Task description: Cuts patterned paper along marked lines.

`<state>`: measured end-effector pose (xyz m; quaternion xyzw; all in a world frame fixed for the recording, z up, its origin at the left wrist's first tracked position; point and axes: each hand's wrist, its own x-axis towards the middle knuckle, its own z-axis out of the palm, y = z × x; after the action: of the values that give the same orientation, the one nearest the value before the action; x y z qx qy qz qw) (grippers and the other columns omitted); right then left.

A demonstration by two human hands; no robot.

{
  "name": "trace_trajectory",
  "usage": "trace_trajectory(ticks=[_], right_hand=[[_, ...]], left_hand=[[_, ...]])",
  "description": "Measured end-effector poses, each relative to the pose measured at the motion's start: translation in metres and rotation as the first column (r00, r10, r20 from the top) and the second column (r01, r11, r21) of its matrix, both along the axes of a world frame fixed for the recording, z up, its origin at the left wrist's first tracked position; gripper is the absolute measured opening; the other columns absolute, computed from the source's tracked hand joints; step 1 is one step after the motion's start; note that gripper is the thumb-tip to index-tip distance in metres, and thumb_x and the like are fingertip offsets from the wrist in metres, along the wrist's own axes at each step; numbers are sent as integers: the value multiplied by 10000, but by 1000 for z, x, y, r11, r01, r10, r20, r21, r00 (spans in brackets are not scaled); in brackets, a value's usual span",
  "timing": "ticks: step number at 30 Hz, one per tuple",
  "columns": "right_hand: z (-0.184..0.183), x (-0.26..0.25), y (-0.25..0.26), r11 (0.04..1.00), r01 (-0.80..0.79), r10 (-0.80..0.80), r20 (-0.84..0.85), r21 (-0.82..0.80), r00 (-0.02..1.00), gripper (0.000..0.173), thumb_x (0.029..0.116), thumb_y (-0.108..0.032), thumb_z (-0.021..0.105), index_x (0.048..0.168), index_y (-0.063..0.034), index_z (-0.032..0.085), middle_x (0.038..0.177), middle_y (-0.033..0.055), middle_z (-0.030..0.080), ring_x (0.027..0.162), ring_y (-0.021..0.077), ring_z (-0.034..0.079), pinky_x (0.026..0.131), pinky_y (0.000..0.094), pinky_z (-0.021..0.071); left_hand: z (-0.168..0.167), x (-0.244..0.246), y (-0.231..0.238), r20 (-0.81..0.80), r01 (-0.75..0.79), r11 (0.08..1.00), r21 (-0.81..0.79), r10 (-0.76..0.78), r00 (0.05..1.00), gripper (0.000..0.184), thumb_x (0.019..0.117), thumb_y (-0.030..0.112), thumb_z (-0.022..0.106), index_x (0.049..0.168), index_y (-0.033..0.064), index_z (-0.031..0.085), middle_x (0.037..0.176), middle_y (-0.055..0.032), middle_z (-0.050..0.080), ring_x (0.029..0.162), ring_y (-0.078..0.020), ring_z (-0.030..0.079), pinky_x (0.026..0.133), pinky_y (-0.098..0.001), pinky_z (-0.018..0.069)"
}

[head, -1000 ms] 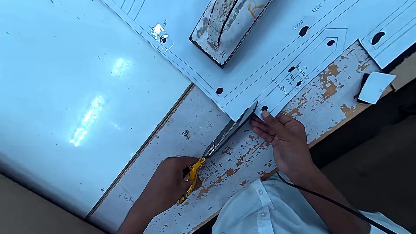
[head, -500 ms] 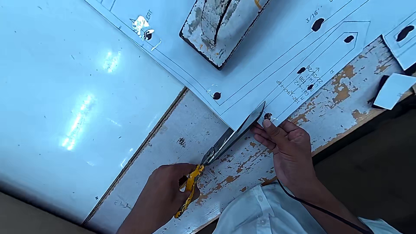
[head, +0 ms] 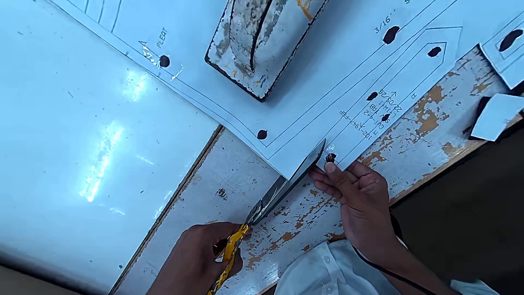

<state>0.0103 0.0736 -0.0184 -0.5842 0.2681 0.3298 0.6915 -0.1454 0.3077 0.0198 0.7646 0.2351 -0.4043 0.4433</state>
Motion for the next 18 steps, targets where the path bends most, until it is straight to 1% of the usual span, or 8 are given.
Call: trace_trajectory(ticks=[3,6,8,12,18], right_hand=[[-1,-1,0,1000,12,-12,4,10,1000,98,964,-4,661,1059,-20,676,967,130,771,884,202,777,781,310,649],[-1,-1,1,1000,23,-23,-3,4,1000,96,957,8,664,1048,-20,678,957,127,772,878,202,778,779,309,650],[-1,-1,1,1000,28,-28,-7,3,1000,109,956,11,663,1061,-14,683,960,130,770,879,204,777,783,310,649],[-1,-1,2,999,44,-44,-21,0,999,72,954,17,661,1014,-17,677,925,136,771,859,209,779,771,313,650],[-2,-2,2,999,52,-52,-7,1,999,106,941,15,674,1035,-26,699,922,128,774,853,201,779,761,313,651]], left_hand=[[0,3,1,-22,-5,1000,-30,4,1000,294,796,275,686,1043,154,788,980,70,779,698,11,673,579,-188,538],[1,5,2,-39,-9,999,-52,7,999,297,797,255,696,1050,127,786,987,43,781,703,-5,681,592,-207,552],[1,7,4,-53,-5,998,-69,1,999,293,802,233,703,1057,115,785,1001,32,784,713,-18,692,605,-217,564],[2,11,8,-50,32,996,-78,-36,998,285,816,199,698,1066,93,785,1006,0,786,711,-38,692,605,-231,558],[7,18,10,-74,34,994,-105,-42,996,274,832,160,704,1074,54,775,1010,-51,783,713,-80,700,612,-257,563]])
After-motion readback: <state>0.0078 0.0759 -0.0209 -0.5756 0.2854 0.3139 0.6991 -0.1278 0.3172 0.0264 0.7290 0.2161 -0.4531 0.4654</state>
